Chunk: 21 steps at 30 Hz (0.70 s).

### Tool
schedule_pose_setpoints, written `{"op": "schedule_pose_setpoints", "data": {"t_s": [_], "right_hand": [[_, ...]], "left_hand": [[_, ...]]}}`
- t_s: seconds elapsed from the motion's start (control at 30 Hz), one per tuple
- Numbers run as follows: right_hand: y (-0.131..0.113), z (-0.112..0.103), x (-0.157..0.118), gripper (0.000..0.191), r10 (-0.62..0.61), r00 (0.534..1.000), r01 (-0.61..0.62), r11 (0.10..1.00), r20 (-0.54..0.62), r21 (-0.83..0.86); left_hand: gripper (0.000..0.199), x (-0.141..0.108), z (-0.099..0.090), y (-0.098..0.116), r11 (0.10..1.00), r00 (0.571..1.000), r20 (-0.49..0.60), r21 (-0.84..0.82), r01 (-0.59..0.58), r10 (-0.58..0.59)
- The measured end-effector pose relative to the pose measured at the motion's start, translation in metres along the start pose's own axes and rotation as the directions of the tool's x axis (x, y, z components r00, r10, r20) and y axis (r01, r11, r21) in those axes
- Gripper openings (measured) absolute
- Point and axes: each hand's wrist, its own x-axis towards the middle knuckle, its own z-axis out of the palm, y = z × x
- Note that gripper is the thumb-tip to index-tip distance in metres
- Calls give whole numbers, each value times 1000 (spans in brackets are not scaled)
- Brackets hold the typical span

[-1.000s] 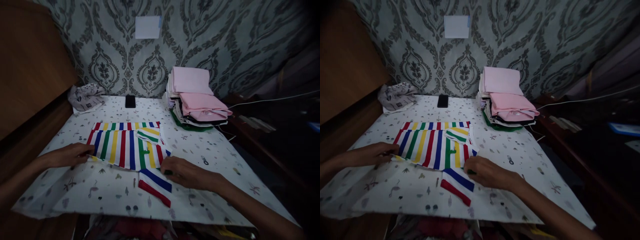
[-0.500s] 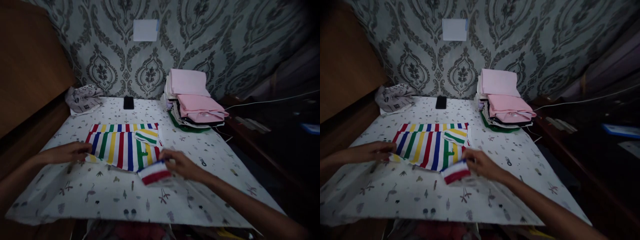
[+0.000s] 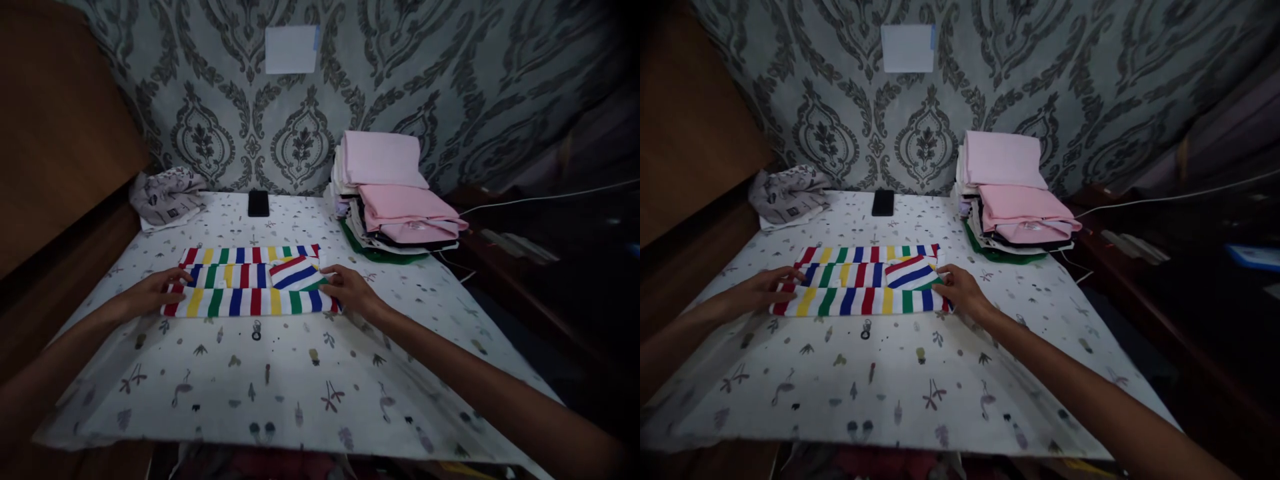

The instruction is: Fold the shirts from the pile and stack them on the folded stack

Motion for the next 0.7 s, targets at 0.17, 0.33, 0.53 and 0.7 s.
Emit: {"op": "schedule_pose_setpoints", "data": {"t_s": [0.17, 0.33, 0.53, 0.7], "right_hand": [[7, 6, -8, 35, -260, 963, 251, 960, -66, -124], [7, 5, 2, 37, -334, 943, 325, 909, 12, -262], [7, 15, 26, 22, -387, 922, 363, 864, 2, -349], [21, 20, 31, 29, -566, 816, 455, 754, -117, -473]], "left_hand": [[63, 11, 5, -6, 990, 997, -78, -143, 3, -14], [62, 14, 8, -9, 998, 993, -114, -64, -4, -3], [50, 4, 21, -8, 994, 970, -228, 92, -66, 85], [42, -6, 31, 7, 938, 954, -262, 344, -50, 147]]}}
